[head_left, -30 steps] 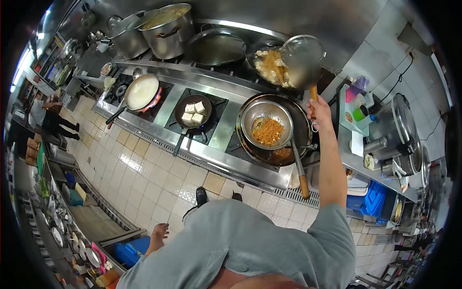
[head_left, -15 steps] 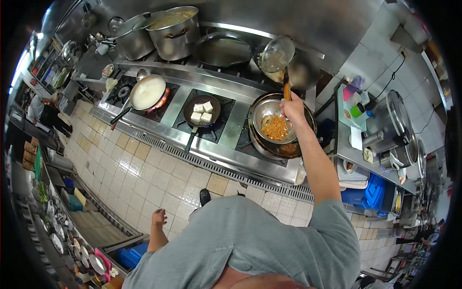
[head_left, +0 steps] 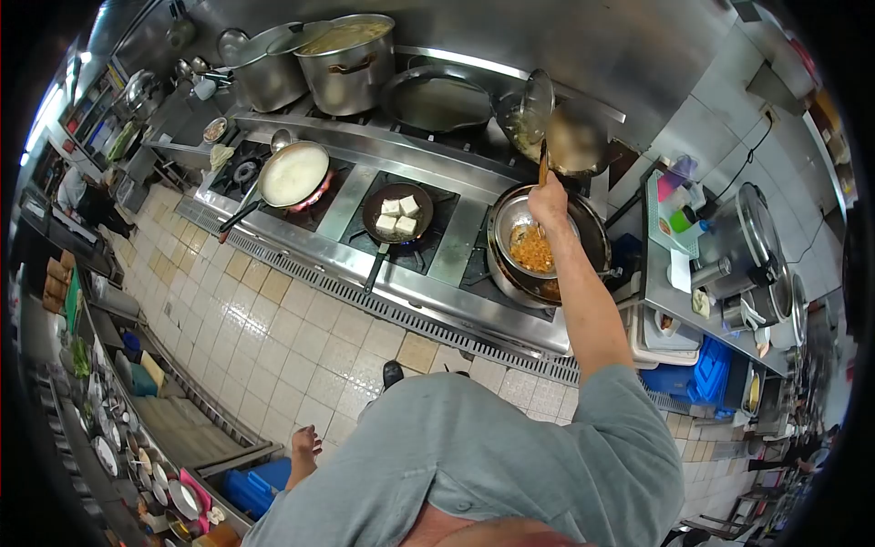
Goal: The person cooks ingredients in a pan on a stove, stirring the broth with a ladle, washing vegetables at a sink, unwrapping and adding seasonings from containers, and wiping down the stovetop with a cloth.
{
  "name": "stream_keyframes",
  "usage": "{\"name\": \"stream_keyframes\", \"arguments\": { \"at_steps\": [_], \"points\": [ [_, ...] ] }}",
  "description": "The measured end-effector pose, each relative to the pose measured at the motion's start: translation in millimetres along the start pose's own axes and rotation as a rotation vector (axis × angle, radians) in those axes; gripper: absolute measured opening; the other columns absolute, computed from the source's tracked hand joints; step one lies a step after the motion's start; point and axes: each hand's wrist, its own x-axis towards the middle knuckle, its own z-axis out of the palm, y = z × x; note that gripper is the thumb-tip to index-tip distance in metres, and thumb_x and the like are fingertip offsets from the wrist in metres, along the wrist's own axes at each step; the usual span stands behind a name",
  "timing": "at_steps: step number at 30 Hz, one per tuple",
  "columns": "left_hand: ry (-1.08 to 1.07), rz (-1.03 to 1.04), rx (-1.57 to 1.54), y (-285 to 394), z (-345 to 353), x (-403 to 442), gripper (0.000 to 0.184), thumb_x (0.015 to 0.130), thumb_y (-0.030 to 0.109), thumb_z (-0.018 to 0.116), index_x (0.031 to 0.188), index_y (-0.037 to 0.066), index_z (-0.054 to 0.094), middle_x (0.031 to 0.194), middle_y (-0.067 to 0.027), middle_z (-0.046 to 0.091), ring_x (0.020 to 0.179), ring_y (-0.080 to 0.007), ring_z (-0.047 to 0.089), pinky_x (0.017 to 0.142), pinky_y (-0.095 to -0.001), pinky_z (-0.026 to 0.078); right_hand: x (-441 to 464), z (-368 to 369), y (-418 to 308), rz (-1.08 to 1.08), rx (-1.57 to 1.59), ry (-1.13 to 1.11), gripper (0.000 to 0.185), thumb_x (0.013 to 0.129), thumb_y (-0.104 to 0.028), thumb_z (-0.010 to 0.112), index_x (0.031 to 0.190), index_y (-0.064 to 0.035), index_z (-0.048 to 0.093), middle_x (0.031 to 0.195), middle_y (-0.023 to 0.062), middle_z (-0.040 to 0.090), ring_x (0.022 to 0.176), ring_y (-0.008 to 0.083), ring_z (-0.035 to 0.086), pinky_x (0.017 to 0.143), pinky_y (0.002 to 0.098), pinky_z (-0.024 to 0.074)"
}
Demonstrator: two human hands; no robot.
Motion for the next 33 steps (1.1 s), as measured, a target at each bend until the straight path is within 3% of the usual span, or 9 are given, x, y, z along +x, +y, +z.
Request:
{"name": "stream_keyframes", "arguments": {
  "at_steps": [4,6,9,17,21,25,29,31,33],
  "points": [
    [0.1,0.013,0.039,22.8,12.3,-14.1,0.048,0.097,0.034,0.058,0.136,0.007,0.054,0.121,-0.0129,0.062,0.099,-0.0308,0.064,0.075,-0.0497,0.054,34.5,25.2,21.9,-0.01,0.062,0.085,0.035,0.085,-0.01,0.057,0.118,0.0039,0.058,0.101,0.0303,0.069,0.094,0.0435,0.07,0.082,0.0482,0.0552],
    [0.101,0.054,0.021,24.5,14.2,-8.6,0.047,0.097,0.034,0.059,0.136,0.007,0.054,0.121,-0.0128,0.063,0.1,-0.0312,0.065,0.075,-0.0498,0.054,32.2,9.0,6.1,0.163,0.316,-0.073,0.022,0.089,-0.009,0.06,0.109,0.001,0.06,0.085,0.0193,0.07,0.066,0.03,0.07,0.056,0.0433,0.0553],
    [0.116,0.041,-0.001,23.6,14.6,-7.7,0.048,0.097,0.033,0.06,0.136,0.007,0.054,0.12,-0.0123,0.063,0.099,-0.0309,0.065,0.074,-0.0496,0.054,46.9,9.0,26.4,0.212,0.597,-0.089,0.024,0.096,-0.008,0.058,0.12,-0.005,0.059,0.076,0.0056,0.062,0.05,0.014,0.056,0.039,0.0334,0.0457],
    [0.034,0.059,0.174,-12.5,-3.9,-12.6,0.05,0.098,0.035,0.06,0.139,0.009,0.05,0.124,-0.0141,0.061,0.106,-0.0364,0.063,0.084,-0.0559,0.052,23.9,-40.3,90.9,0.263,0.93,-0.315,0.026,0.101,-0.01,0.054,0.127,-0.0082,0.058,0.074,0.0039,0.058,0.055,0.0117,0.052,0.046,0.028,0.0439],
    [-0.185,-0.013,0.207,-13.8,-11.0,-7.5,0.052,0.099,0.036,0.06,0.141,0.009,0.048,0.132,-0.0163,0.057,0.114,-0.0407,0.06,0.088,-0.0576,0.05,5.7,-49.0,105.2,0.301,1.08,-0.451,0.009,0.102,-0.013,0.053,0.108,-0.0069,0.055,0.072,0.0022,0.054,0.055,0.0107,0.05,0.046,0.0271,0.042],
    [-0.08,0.157,0.478,13.1,7.7,-3.2,0.05,0.099,0.035,0.058,0.14,0.007,0.05,0.132,-0.0167,0.058,0.114,-0.0384,0.061,0.088,-0.0551,0.051,-17.3,-71.7,99.6,0.384,1.041,-0.477,0.018,0.104,-0.021,0.05,0.093,-0.008,0.054,0.065,0.0002,0.051,0.053,0.0122,0.05,0.047,0.0255,0.0398],
    [0.008,0.053,0.119,55.9,29.1,10.6,0.051,0.098,0.035,0.058,0.14,0.007,0.051,0.129,-0.0156,0.06,0.111,-0.0356,0.063,0.085,-0.0528,0.052,-50.0,-98.1,102.0,0.412,1.099,-0.422,0.02,0.105,-0.025,0.051,0.092,-0.0097,0.053,0.064,-0.0014,0.049,0.05,0.0098,0.048,0.042,0.0238,0.0353],
    [0.031,0.115,0.131,77.8,38.7,7.8,0.053,0.097,0.035,0.059,0.14,0.007,0.051,0.126,-0.0139,0.061,0.107,-0.0337,0.064,0.082,-0.0512,0.053,-84.7,-116.9,93.5,0.397,1.023,-0.362,0.016,0.104,-0.024,0.051,0.101,-0.009,0.056,0.064,-0.0021,0.051,0.049,0.0094,0.048,0.041,0.0243,0.035],
    [0.026,0.117,0.139,91.9,46.0,13.0,0.053,0.097,0.036,0.06,0.14,0.007,0.051,0.125,-0.0131,0.062,0.105,-0.0329,0.064,0.081,-0.0508,0.053,-133.3,-132.6,74.7,0.326,0.971,-0.117,0.029,0.102,-0.017,0.05,0.129,-0.007,0.056,0.066,-0.002,0.051,0.047,0.0078,0.048,0.039,0.0222,0.0366]
  ]
}}
